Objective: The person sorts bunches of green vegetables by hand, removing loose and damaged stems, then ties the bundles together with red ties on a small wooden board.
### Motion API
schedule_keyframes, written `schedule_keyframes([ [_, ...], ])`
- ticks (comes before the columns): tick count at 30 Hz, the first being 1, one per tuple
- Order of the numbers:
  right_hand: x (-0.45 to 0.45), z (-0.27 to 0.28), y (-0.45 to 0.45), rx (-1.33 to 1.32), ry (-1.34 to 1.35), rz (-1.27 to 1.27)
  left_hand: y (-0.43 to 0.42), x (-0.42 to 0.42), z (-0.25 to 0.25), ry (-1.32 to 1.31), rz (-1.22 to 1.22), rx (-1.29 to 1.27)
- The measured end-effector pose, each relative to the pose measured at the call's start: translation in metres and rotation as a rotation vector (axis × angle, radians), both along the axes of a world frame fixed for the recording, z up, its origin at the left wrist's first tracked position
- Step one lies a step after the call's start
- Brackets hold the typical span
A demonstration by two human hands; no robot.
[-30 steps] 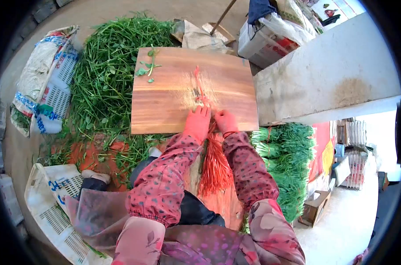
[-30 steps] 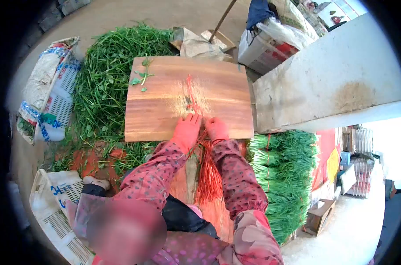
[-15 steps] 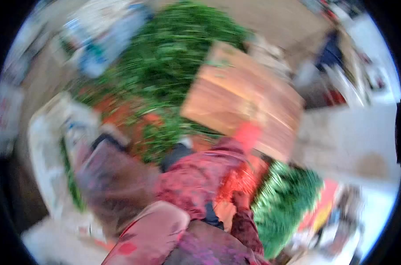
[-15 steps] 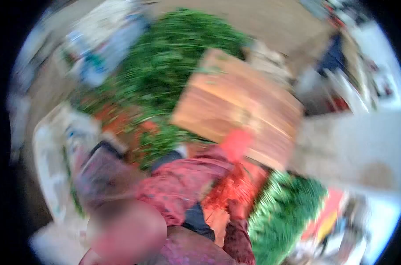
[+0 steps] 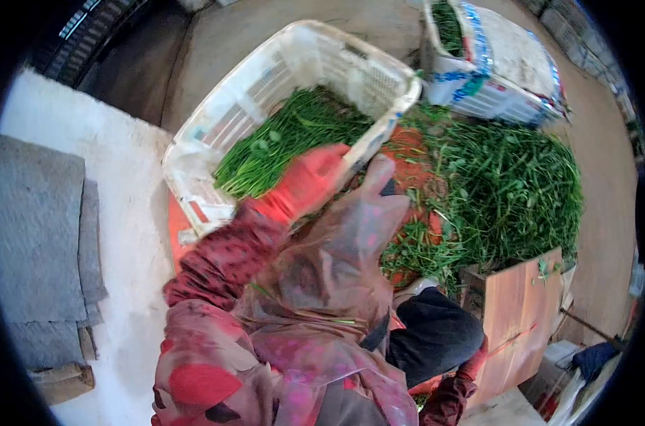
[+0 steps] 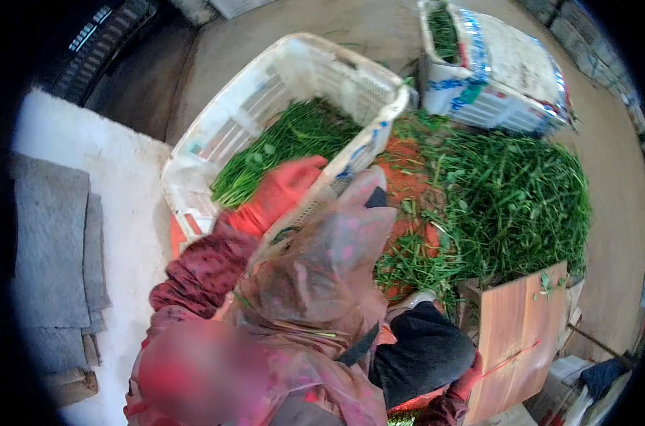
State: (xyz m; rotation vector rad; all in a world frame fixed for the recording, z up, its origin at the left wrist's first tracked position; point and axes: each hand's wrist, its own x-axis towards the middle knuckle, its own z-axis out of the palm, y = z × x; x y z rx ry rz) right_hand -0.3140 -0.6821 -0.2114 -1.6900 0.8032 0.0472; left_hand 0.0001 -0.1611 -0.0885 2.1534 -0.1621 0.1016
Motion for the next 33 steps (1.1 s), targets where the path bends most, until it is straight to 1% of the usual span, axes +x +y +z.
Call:
schedule_keyframes([
  [1, 0.017, 0.02, 0.012, 0.009, -0.037, -0.03, 0.054, 0.008, -0.01, 0.201, 0.163, 0.125],
  [2, 0.027, 0.028, 0.014, -0.058, -0.01, 0.005, 0.11, 0.014, -0.034, 0.191, 0.229, 0.247],
  [3, 0.032, 0.032, 0.011, -0.102, 0.017, -0.044, 0.174, 0.021, -0.079, 0.288, 0.282, 0.321],
  [4, 0.035, 0.038, 0.008, -0.15, 0.044, -0.094, 0.205, 0.015, -0.092, 0.322, 0.341, 0.468],
  [5, 0.045, 0.053, 0.013, -0.165, 0.058, -0.073, 0.229, 0.009, -0.107, 0.359, 0.395, 0.614],
  [6, 0.053, 0.071, 0.02, -0.241, 0.103, -0.115, 0.261, 0.009, -0.134, 0.381, 0.404, 0.607],
  [7, 0.057, 0.086, 0.026, -0.322, 0.147, -0.162, 0.29, 0.013, -0.175, 0.534, 0.069, 0.915],
  [8, 0.063, 0.096, 0.039, -0.336, 0.158, -0.155, 0.292, 0.01, -0.189, 0.645, 0.017, 0.936],
  [10, 0.081, 0.108, 0.064, -0.299, 0.035, -0.284, 0.293, 0.004, -0.214, 0.863, -0.102, 0.975],
  [12, 0.086, 0.104, 0.067, -0.306, 0.032, -0.238, 0.262, -0.004, -0.196, 0.978, 0.131, 0.77],
  [13, 0.087, 0.1, 0.067, -0.395, 0.04, -0.148, 0.267, -0.004, -0.218, 1.096, 0.103, 0.716],
  [14, 0.089, 0.099, 0.066, -0.482, 0.049, -0.058, 0.263, -0.007, -0.224, 1.106, 0.094, 0.707],
  [15, 0.094, 0.103, 0.067, -0.481, 0.076, -0.044, 0.253, -0.013, -0.228, 1.107, 0.145, 0.731],
  [16, 0.099, 0.106, 0.071, -0.49, 0.084, -0.044, 0.241, -0.016, -0.231, 1.106, 0.196, 0.755],
  [17, 0.107, 0.11, 0.078, -0.459, 0.1, -0.071, 0.229, -0.017, -0.218, 1.119, 0.204, 0.689],
  [18, 0.112, 0.114, 0.083, -0.426, 0.112, -0.099, 0.222, -0.02, -0.216, 1.126, 0.198, 0.684],
  [20, 0.11, 0.106, 0.065, -0.447, 0.12, -0.074, 0.212, -0.025, -0.217, 1.227, 0.254, 0.622],
  [22, 0.11, 0.099, 0.061, -0.465, 0.124, -0.052, 0.204, -0.036, -0.223, 1.214, 0.287, 0.654],
  [24, 0.117, 0.1, 0.064, -0.457, 0.114, -0.053, 0.197, -0.046, -0.233, 1.011, 0.326, 0.851],
  [25, 0.12, 0.101, 0.067, -0.466, 0.116, -0.061, 0.196, -0.061, -0.254, 0.871, 0.365, 0.951],
  [26, 0.122, 0.103, 0.069, -0.482, 0.127, -0.043, 0.202, -0.072, -0.288, 0.875, 0.354, 0.946],
  [27, 0.126, 0.102, 0.07, -0.497, 0.134, -0.021, 0.211, -0.082, -0.326, 0.729, 0.442, 1.056],
  [28, 0.129, 0.1, 0.07, -0.503, 0.135, -0.02, 0.211, -0.077, -0.33, 0.722, 0.49, 1.079],
  [29, 0.13, 0.099, 0.069, -0.479, 0.125, -0.019, 0.212, -0.072, -0.334, 0.715, 0.538, 1.1],
  [30, 0.13, 0.101, 0.068, -0.459, 0.118, -0.018, 0.213, -0.06, -0.317, 0.721, 0.531, 1.092],
  [32, 0.136, 0.108, 0.076, -0.479, 0.131, 0.012, 0.219, -0.044, -0.279, 0.924, 0.358, 0.878],
  [33, 0.138, 0.109, 0.08, -0.485, 0.132, 0.036, 0.224, -0.038, -0.266, 0.938, 0.353, 0.878],
])
